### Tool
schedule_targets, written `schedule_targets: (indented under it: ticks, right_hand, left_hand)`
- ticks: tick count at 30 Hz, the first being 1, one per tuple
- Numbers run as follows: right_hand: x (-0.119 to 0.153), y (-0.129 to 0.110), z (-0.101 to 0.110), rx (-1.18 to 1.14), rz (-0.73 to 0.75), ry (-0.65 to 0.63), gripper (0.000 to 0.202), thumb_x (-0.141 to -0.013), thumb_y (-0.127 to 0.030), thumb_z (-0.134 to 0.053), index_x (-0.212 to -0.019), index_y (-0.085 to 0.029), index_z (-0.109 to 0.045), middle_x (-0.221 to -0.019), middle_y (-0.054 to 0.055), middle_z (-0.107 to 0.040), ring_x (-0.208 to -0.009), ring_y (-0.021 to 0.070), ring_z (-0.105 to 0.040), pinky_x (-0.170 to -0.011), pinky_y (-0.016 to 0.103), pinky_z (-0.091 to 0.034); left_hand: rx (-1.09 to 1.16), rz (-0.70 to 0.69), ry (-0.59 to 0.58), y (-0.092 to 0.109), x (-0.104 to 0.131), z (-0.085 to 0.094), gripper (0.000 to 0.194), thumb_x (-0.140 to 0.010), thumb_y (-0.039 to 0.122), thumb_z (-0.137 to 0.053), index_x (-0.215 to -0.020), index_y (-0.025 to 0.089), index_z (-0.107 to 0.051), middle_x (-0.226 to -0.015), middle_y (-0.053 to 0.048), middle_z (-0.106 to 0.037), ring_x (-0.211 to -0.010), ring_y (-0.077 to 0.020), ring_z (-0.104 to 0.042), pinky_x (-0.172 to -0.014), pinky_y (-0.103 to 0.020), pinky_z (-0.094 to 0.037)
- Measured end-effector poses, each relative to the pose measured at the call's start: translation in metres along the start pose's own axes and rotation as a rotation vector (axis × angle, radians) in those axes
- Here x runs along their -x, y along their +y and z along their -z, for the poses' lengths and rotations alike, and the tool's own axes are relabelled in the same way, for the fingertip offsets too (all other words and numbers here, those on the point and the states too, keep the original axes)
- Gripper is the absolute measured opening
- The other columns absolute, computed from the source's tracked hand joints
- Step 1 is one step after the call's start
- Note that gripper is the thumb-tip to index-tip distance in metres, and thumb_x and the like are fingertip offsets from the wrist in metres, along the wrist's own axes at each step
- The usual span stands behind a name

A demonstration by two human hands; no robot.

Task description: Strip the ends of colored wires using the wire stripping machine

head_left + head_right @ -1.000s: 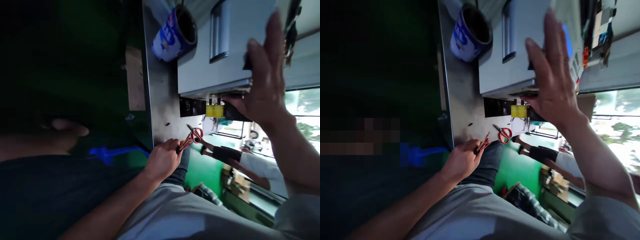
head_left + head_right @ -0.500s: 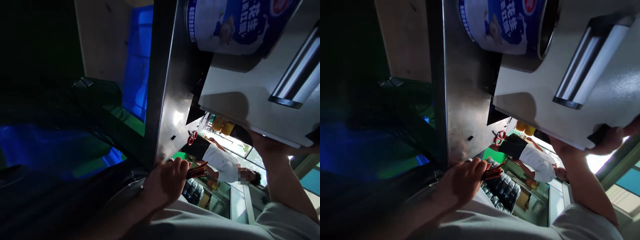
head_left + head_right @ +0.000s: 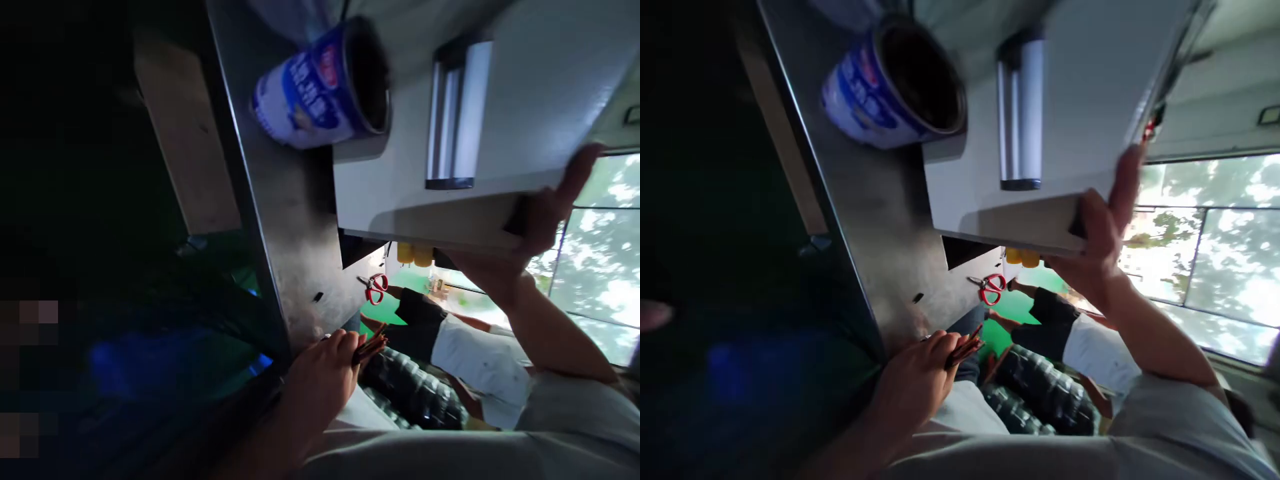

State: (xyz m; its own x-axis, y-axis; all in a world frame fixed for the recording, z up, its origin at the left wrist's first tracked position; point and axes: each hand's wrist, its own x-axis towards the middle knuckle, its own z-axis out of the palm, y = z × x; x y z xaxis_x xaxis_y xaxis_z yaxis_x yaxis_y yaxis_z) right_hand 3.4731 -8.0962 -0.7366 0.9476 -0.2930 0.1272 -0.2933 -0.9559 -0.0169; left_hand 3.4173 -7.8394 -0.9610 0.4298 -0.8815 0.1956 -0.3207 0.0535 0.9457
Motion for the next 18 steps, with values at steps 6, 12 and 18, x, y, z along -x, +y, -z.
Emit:
schedule_targets:
  ticks: [6,12,18]
  right_hand:
    - [0.006,-0.005,0.006,0.139,0.329,0.020,0.066,-0.100,-0.035,-0.075,-0.161,-0.033,-0.050,-0.175,0.001,-0.037,-0.168,0.0379,-0.018,-0.133,0.067,-0.028]
    - [0.028,-0.019,-0.006,0.083,0.340,0.103,0.084,-0.091,-0.022,-0.080,-0.165,-0.030,-0.043,-0.180,0.004,-0.028,-0.170,0.0309,-0.016,-0.140,0.054,-0.019]
    - [0.100,0.025,-0.005,-0.164,0.487,0.412,0.051,-0.105,-0.034,-0.063,-0.154,-0.018,-0.057,-0.165,0.014,-0.054,-0.158,0.0241,-0.045,-0.134,0.043,-0.036]
  left_hand:
    - [-0.032,0.071,-0.034,-0.006,-0.005,0.003,0.037,-0.110,0.031,-0.042,-0.101,0.018,-0.075,-0.090,-0.011,-0.082,-0.085,-0.0249,-0.080,-0.079,-0.033,-0.061]
    - [-0.119,0.388,-0.008,-0.002,-0.016,0.011,0.051,-0.106,0.055,-0.045,-0.080,0.025,-0.077,-0.085,-0.010,-0.084,-0.089,-0.0305,-0.082,-0.081,-0.034,-0.062]
    - [-0.215,0.483,0.066,0.010,-0.019,0.016,0.071,-0.096,0.082,-0.041,-0.072,0.026,-0.077,-0.074,-0.010,-0.080,-0.079,-0.0332,-0.080,-0.080,-0.037,-0.063]
